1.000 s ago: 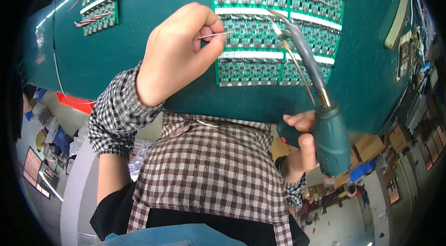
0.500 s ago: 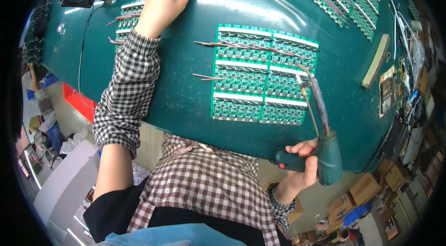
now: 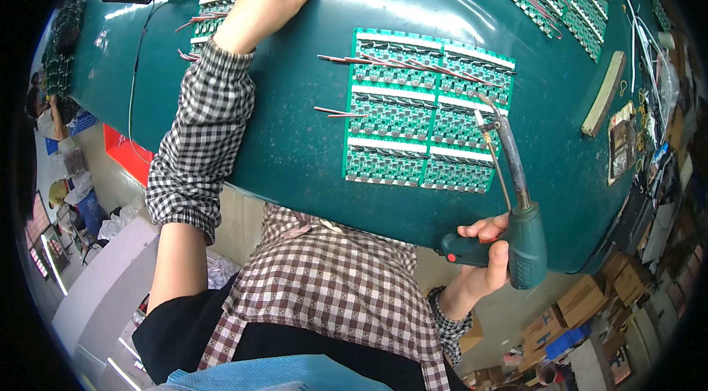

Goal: The person solders wires onto circuit boards using a soldering gun, repeatedly picking up wires from the workbench, positioning them onto the circuit boards, and soldering them in place.

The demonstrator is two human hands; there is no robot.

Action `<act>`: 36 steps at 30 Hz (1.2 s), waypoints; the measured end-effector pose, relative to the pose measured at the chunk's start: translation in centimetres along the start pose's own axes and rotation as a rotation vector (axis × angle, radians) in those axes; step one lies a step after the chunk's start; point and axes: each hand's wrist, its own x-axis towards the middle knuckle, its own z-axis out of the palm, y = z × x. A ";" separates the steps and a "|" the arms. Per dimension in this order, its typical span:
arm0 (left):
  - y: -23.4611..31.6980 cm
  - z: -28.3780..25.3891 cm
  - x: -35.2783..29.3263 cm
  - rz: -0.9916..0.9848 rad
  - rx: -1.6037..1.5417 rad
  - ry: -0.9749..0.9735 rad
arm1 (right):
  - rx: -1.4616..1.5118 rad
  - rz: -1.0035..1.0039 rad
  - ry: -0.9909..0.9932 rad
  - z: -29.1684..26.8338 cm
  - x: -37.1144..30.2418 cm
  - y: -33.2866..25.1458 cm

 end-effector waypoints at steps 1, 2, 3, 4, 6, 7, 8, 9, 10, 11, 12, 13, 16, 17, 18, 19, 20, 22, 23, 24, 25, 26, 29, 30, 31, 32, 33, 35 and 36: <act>1.2 -0.4 -0.5 -0.033 -0.026 -0.005 | 0.006 0.007 0.012 -0.1 -0.2 0.1; 1.7 -0.6 -0.8 -0.033 -0.031 -0.010 | 0.011 0.014 0.024 -0.2 -0.4 0.1; 2.0 -0.8 -1.1 -0.076 -0.124 -0.022 | 0.006 0.018 0.029 -0.5 -0.6 0.0; 2.1 -1.1 -1.4 -0.123 -0.213 -0.029 | -0.007 0.026 -0.025 -0.6 -0.7 -0.1; 0.6 -0.6 -1.4 -0.138 -0.179 -0.070 | -0.024 0.039 -0.080 -0.5 -0.9 -0.3; 0.3 -0.5 -1.2 -0.193 -0.217 -0.134 | -0.027 0.033 -0.091 -0.4 -0.7 -0.3; 0.2 -0.5 -1.2 -0.249 -0.255 -0.200 | -0.030 0.028 -0.102 -0.3 -0.6 -0.3; 0.1 -0.6 -1.7 -0.122 -0.170 -0.132 | -0.034 0.035 -0.099 -0.2 -0.5 -0.2; 1.2 -1.0 -2.0 -0.123 -0.182 -0.147 | -0.030 0.031 -0.096 -0.3 -0.5 -0.2; 3.1 -2.1 -2.2 -0.182 -0.214 -0.170 | -0.032 0.029 -0.083 -0.4 -0.6 -0.1; 4.8 -2.9 -2.7 -0.241 -0.245 -0.200 | -0.048 0.045 -0.057 -0.2 -0.8 -0.4; 6.0 -3.4 -3.6 -0.166 -0.378 -0.211 | -0.045 0.053 -0.067 0.1 -0.9 -0.7; 9.9 -3.1 -6.5 -0.017 -0.580 -0.267 | -0.077 0.079 -0.068 0.5 -0.8 -1.2; 10.3 -2.6 -7.0 0.097 -0.520 -0.270 | -0.084 0.073 -0.087 0.4 -0.7 -1.3; 10.5 -1.9 -7.4 0.068 -0.516 -0.309 | -0.091 0.065 -0.107 0.3 -0.8 -1.3; 10.1 -1.1 -7.7 0.070 -0.445 -0.290 | -0.093 0.072 -0.105 0.3 -0.9 -1.3; 9.7 -0.6 -7.8 0.073 -0.373 -0.270 | -0.082 0.075 -0.108 0.3 -0.9 -1.3; 9.5 -0.4 -8.1 0.047 -0.375 -0.266 | -0.074 0.082 -0.106 0.3 -1.1 -1.2; 9.5 -0.2 -8.2 0.024 -0.376 -0.256 | -0.047 0.084 -0.077 0.4 -1.2 -1.1; 9.7 -0.2 -8.2 0.023 -0.381 -0.262 | -0.020 0.085 -0.048 0.5 -1.4 -1.1; 10.2 -0.4 -8.1 -0.007 -0.429 -0.259 | -0.023 0.089 -0.044 0.6 -1.4 -1.1; 10.5 -0.4 -8.1 -0.037 -0.478 -0.257 | -0.056 0.086 -0.034 0.7 -1.5 -1.2; 11.1 0.7 -8.5 -0.034 -0.380 -0.232 | -0.154 0.079 -0.009 1.5 -1.7 -1.5; 11.2 0.9 -8.7 -0.037 -0.382 -0.235 | -0.215 0.072 0.003 1.8 -1.8 -1.6; 11.3 1.0 -8.9 -0.054 -0.368 -0.221 | -0.217 0.074 0.007 2.1 -2.0 -1.6; 11.4 1.0 -9.1 -0.071 -0.354 -0.207 | -0.251 0.082 0.017 2.4 -2.0 -1.6; 11.4 1.0 -9.1 -0.072 -0.357 -0.210 | -0.284 0.090 0.027 2.5 -2.1 -1.6; 11.5 0.9 -8.9 -0.098 -0.385 -0.221 | -0.295 0.105 0.024 2.3 -2.2 -1.7; 11.6 0.8 -8.9 -0.100 -0.388 -0.223 | -0.302 0.118 0.018 2.2 -2.2 -1.7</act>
